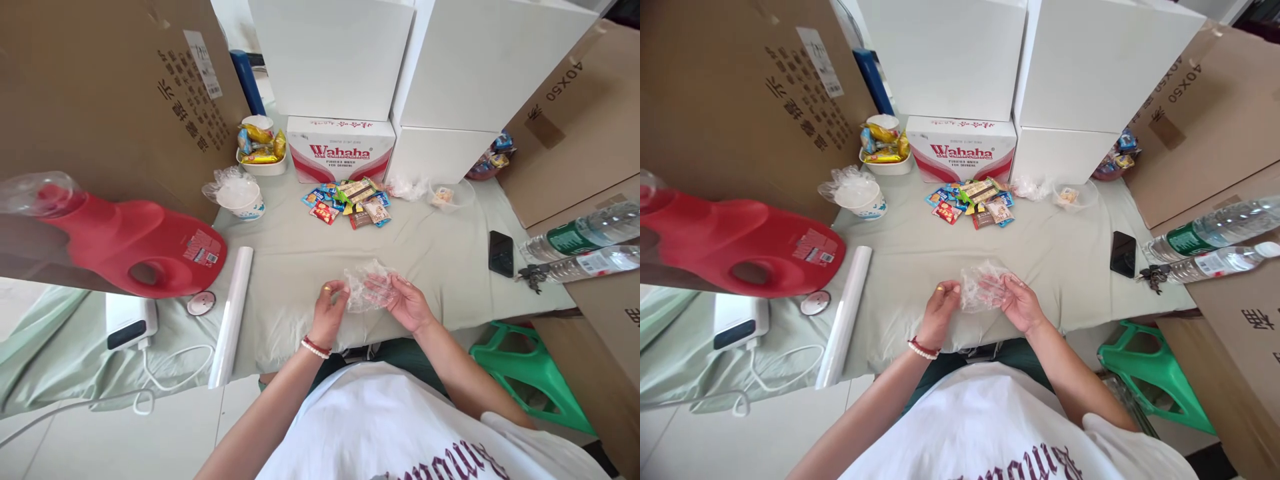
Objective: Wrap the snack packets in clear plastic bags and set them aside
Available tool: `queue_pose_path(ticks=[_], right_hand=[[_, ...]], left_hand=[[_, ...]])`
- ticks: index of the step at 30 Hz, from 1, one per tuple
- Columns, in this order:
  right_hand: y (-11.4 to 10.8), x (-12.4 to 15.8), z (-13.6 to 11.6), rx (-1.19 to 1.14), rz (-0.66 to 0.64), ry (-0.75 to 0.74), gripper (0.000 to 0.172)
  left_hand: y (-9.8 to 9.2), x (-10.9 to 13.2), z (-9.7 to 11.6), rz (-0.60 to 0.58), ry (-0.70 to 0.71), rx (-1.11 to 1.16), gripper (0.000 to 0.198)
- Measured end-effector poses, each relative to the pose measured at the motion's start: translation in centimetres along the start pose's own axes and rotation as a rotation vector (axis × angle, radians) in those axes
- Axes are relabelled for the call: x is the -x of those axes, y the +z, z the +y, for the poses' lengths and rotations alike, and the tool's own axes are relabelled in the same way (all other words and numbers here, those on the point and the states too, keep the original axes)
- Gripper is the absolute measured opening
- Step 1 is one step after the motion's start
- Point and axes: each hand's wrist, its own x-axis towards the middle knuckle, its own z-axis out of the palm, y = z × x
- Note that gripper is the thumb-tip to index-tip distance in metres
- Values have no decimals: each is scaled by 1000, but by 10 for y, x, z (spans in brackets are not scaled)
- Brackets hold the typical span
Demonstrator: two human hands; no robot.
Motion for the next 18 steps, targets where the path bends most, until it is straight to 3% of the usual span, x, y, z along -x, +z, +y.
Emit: queue_pose_path(ticks=[5,10,14,18], right_hand=[[3,1,1,-60,10,20,30],[-19,1,-6,-68,162,-73,36],[-38,-4,-6,87,309,-171,41],[-39,-11,-4,279,396,-192,41]], left_hand=[[18,-9,-3,-58,-166,166,46],[4,-14,2,-31,-135,329,47],[-15,-14,3,18,-76,171,45],[-45,-13,4,36,-13,-154,32]])
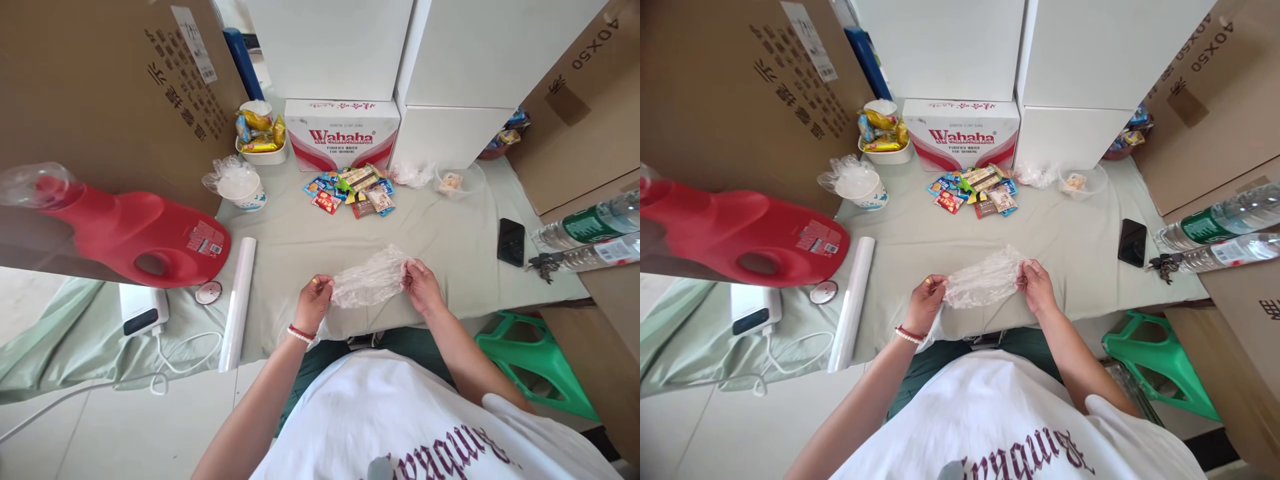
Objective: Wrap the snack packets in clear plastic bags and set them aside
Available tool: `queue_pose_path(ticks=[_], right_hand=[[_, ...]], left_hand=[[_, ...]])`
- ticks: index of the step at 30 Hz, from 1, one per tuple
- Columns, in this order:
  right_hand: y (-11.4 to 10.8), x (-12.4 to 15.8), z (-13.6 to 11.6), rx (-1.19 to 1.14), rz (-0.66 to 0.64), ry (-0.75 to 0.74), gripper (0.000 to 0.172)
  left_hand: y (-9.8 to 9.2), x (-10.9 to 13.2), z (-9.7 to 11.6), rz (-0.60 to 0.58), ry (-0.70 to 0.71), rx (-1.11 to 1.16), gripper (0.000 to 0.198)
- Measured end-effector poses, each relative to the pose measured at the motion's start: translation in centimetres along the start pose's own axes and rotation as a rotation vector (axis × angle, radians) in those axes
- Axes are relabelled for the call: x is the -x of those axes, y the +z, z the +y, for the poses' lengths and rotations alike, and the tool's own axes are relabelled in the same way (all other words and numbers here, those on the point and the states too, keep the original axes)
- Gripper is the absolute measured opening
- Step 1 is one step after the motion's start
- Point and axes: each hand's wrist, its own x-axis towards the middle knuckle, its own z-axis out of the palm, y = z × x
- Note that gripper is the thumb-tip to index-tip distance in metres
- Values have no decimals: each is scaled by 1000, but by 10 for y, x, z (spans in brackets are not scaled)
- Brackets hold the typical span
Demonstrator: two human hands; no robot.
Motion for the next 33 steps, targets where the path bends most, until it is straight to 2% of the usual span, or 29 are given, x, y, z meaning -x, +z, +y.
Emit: queue_pose_path(ticks=[3,4,5,6,7,9,10,12,14,16,19,22,24,25,27,30,33], right_hand=[[9,0,-6,9,-13,6,40],[14,2,-9,-1,-24,15,41],[19,4,-12,-9,-36,27,42],[25,7,-15,-11,-47,37,43],[32,11,-18,-9,-60,43,44],[48,20,-21,-3,-94,31,44],[56,24,-22,1,-113,15,43],[68,31,-24,32,-147,-15,42],[72,32,-28,85,-154,-37,42],[64,25,-35,138,-148,-38,45],[39,0,-48,221,-188,18,50],[16,-36,-58,329,-267,96,52],[10,-58,-59,382,-285,86,50],[9,-67,-58,403,-260,51,49],[11,-77,-53,456,-128,-65,45],[15,-75,-40,591,81,-176,48],[18,-60,-21,782,72,-125,68]], left_hand=[[-23,6,7,224,155,-310,23],[-25,10,11,275,215,-368,21],[-22,16,17,273,264,-388,19],[-15,23,23,200,295,-371,19],[-3,29,28,70,297,-318,22],[31,40,37,-200,232,-161,31],[50,43,39,-265,202,-98,33],[80,44,40,-275,142,34,37],[93,38,36,-214,67,159,41],[87,29,30,-141,-4,269,43],[60,12,21,-44,-80,331,40],[36,-10,13,126,-85,183,27],[28,-27,10,239,-49,45,19],[26,-36,9,282,-25,-13,17],[25,-50,7,328,23,-77,16],[31,-61,6,366,92,-160,14],[35,-65,7,339,117,-215,14]])
